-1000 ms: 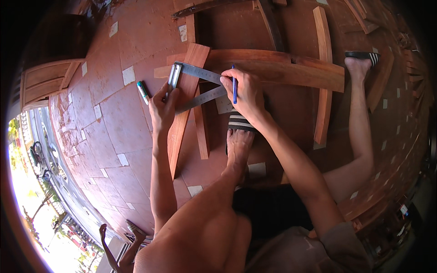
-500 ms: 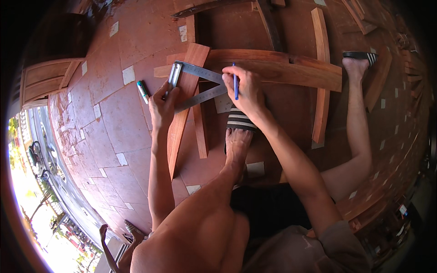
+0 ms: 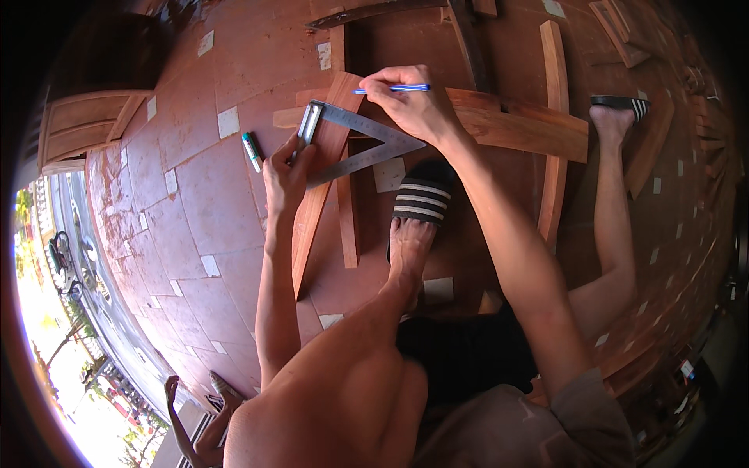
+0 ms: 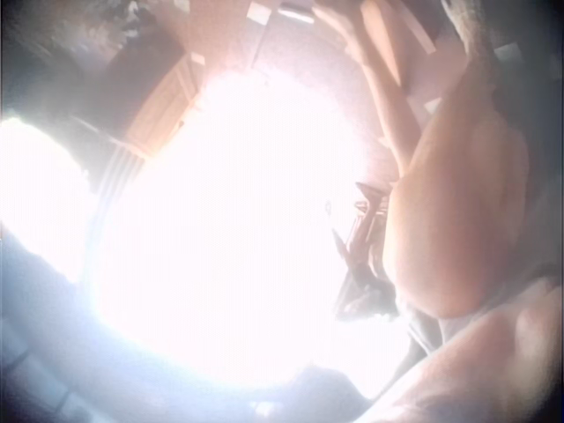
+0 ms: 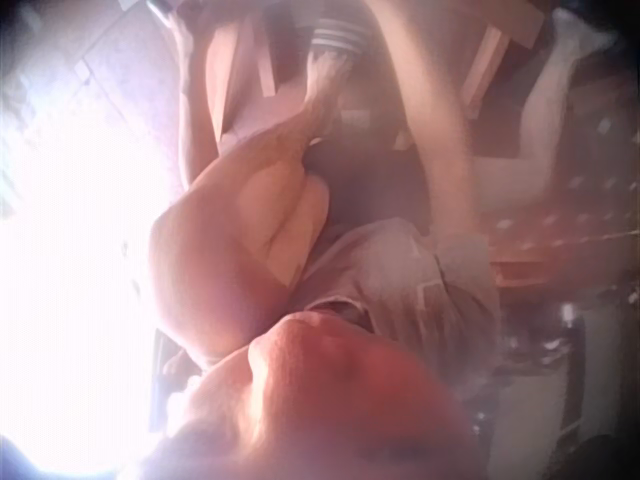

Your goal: The person measures and marks wooden planks using a tape measure, a try square, and a pencil. They repeatedly position the tools on the wood, draw lines, and adjust the pieces on the floor.

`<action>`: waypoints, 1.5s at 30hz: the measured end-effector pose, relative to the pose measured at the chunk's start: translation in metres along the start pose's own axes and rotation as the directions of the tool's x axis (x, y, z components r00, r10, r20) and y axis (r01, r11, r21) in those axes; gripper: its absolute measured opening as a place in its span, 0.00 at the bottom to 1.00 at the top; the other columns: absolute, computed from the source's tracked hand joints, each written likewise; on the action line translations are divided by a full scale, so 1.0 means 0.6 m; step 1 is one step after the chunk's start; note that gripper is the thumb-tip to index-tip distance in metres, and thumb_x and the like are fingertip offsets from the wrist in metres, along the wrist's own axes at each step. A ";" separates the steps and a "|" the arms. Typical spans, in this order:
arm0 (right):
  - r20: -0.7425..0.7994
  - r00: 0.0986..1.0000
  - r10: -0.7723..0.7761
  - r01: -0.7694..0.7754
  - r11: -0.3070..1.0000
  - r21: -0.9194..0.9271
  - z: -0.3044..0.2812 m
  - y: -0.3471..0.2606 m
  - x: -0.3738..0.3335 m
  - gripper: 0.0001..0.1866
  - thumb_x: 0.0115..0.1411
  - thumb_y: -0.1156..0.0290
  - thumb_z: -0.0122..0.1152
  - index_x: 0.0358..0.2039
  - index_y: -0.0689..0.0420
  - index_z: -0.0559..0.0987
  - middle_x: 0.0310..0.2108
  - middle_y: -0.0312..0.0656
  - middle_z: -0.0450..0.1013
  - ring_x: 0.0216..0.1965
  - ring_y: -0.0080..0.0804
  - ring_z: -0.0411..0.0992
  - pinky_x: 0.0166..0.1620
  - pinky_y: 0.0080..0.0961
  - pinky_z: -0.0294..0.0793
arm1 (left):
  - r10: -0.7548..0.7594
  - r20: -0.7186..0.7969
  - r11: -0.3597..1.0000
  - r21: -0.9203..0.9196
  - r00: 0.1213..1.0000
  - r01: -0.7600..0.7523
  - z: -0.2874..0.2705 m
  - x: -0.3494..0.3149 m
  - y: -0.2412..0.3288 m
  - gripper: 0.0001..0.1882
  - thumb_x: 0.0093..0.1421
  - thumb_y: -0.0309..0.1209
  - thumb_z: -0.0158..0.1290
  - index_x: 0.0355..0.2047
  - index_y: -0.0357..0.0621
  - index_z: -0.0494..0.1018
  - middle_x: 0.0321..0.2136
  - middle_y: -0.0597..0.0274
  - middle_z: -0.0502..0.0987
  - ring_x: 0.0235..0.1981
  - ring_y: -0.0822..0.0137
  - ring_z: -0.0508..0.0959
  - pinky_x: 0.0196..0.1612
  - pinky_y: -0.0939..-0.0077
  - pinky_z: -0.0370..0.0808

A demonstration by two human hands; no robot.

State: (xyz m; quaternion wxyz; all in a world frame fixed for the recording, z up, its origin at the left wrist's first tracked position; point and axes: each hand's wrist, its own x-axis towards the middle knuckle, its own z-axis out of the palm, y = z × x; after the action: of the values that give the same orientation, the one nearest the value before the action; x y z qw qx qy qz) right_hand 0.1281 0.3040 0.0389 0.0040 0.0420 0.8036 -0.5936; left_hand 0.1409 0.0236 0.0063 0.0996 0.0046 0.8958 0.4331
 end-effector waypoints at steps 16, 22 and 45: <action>0.054 0.947 -0.317 0.322 0.924 -0.206 0.042 -0.028 0.020 0.07 0.59 0.69 0.70 0.31 0.57 0.90 0.31 0.50 0.85 0.36 0.48 0.84 0.43 0.41 0.84 | -0.010 -0.006 0.999 -0.031 1.000 0.010 0.004 -0.001 0.003 0.24 0.65 0.32 0.63 0.61 0.37 0.80 0.35 0.54 0.84 0.37 0.75 0.79 0.43 0.70 0.78; 0.136 0.977 -0.165 0.212 0.829 -0.517 0.007 -0.052 -0.024 0.08 0.63 0.69 0.69 0.35 0.60 0.90 0.33 0.53 0.84 0.37 0.53 0.84 0.41 0.39 0.83 | 0.008 -0.025 0.998 0.066 1.000 -0.006 0.003 -0.001 -0.006 0.25 0.64 0.33 0.65 0.59 0.35 0.80 0.34 0.52 0.83 0.36 0.72 0.79 0.43 0.69 0.78; 0.556 0.810 -0.187 0.435 0.827 -0.356 0.005 -0.002 0.163 0.26 0.50 0.74 0.78 0.52 0.51 0.86 0.42 0.49 0.84 0.49 0.49 0.81 0.52 0.42 0.78 | -0.195 -0.162 0.832 -0.550 0.967 0.076 -0.170 -0.130 0.058 0.18 0.71 0.20 0.56 0.60 0.28 0.76 0.45 0.65 0.76 0.41 0.75 0.77 0.49 0.80 0.74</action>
State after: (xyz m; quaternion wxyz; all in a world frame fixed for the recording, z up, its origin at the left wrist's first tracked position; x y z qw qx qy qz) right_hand 0.0302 0.3069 0.0336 0.1209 -0.2511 0.8887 -0.3641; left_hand 0.1959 -0.0413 0.1086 0.0316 -0.1336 0.7412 0.6571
